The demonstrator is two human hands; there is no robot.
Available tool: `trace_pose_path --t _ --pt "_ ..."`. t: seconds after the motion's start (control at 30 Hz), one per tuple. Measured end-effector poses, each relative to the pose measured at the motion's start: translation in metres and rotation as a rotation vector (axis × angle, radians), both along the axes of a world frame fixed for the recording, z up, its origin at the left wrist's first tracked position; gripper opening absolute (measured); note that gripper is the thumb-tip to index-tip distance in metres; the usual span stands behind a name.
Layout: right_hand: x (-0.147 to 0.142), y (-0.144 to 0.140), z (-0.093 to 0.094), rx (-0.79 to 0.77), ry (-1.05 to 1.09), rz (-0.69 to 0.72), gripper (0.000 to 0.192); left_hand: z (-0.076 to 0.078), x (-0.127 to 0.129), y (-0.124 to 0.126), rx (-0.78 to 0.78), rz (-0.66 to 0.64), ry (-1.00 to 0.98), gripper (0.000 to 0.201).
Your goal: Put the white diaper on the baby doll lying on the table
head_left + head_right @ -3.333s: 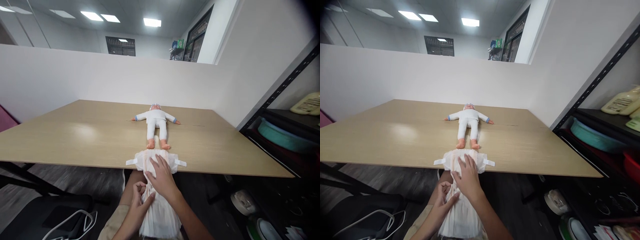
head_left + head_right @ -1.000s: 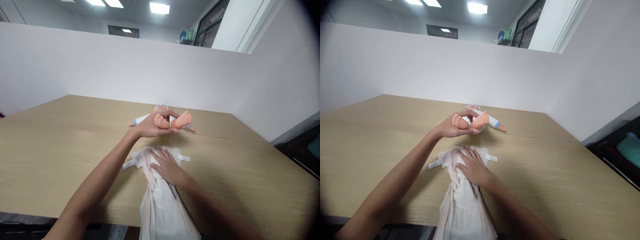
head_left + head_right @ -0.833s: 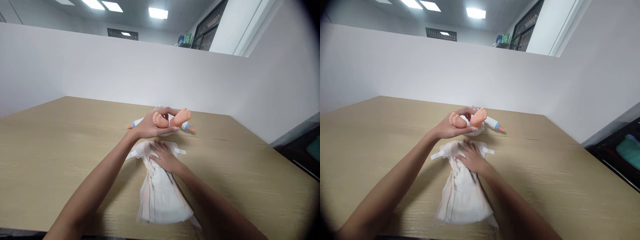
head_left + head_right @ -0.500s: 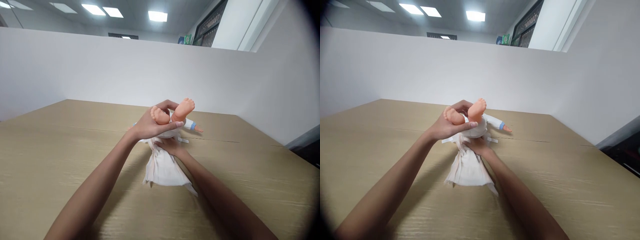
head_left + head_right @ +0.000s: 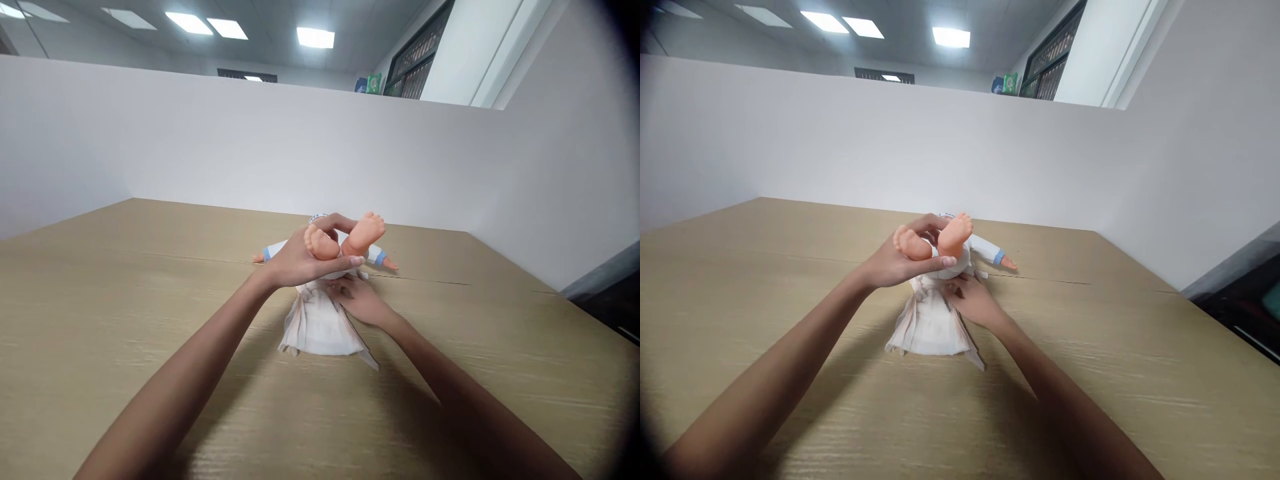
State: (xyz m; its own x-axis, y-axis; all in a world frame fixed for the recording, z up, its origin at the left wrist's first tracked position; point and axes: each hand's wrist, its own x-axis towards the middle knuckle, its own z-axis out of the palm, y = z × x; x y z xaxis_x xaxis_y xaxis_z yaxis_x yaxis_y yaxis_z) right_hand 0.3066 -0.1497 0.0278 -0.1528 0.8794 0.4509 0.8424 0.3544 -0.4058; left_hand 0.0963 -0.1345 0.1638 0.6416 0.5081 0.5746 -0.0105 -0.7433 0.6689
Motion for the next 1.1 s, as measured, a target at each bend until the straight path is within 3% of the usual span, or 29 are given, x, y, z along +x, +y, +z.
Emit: trace_pose_path --t 0.07,0.13,0.2,0.27,0.37,0.6,0.7,0.8,0.93,1.1 --pt "0.011 -0.025 0.008 -0.047 0.048 0.009 0.029 -0.006 0.001 -0.004 -0.030 0.001 0.031 0.043" --pt "0.014 -0.047 0.016 -0.002 0.169 -0.087 0.032 -0.012 0.002 -0.008 -0.054 0.009 0.071 0.046" --pt "0.010 -0.064 0.024 0.085 0.303 -0.128 0.055 -0.019 0.003 -0.014 -0.051 0.010 0.096 0.046" --pt "0.001 -0.075 0.030 0.147 0.403 -0.041 0.070 -0.026 0.002 -0.021 -0.021 -0.001 0.100 0.046" --pt "-0.005 -0.080 0.035 0.181 0.457 0.133 0.070 -0.037 -0.006 -0.029 0.011 -0.025 0.069 0.046" --pt "0.046 -0.083 0.021 0.209 0.131 0.492 0.043 -0.077 -0.067 -0.027 0.159 -0.063 0.221 0.042" --pt "0.068 -0.083 0.002 0.237 0.011 0.560 0.040 -0.102 -0.091 -0.022 0.255 -0.080 0.275 0.038" --pt "0.080 -0.078 -0.014 0.243 -0.154 0.616 0.039 -0.119 -0.105 -0.019 0.354 -0.108 0.390 0.054" --pt "0.088 -0.074 -0.019 0.179 -0.234 0.641 0.038 -0.118 -0.112 -0.017 0.412 -0.151 0.520 0.072" --pt "0.087 -0.075 -0.016 0.188 -0.299 0.642 0.032 -0.116 -0.113 -0.017 0.458 -0.123 0.574 0.075"
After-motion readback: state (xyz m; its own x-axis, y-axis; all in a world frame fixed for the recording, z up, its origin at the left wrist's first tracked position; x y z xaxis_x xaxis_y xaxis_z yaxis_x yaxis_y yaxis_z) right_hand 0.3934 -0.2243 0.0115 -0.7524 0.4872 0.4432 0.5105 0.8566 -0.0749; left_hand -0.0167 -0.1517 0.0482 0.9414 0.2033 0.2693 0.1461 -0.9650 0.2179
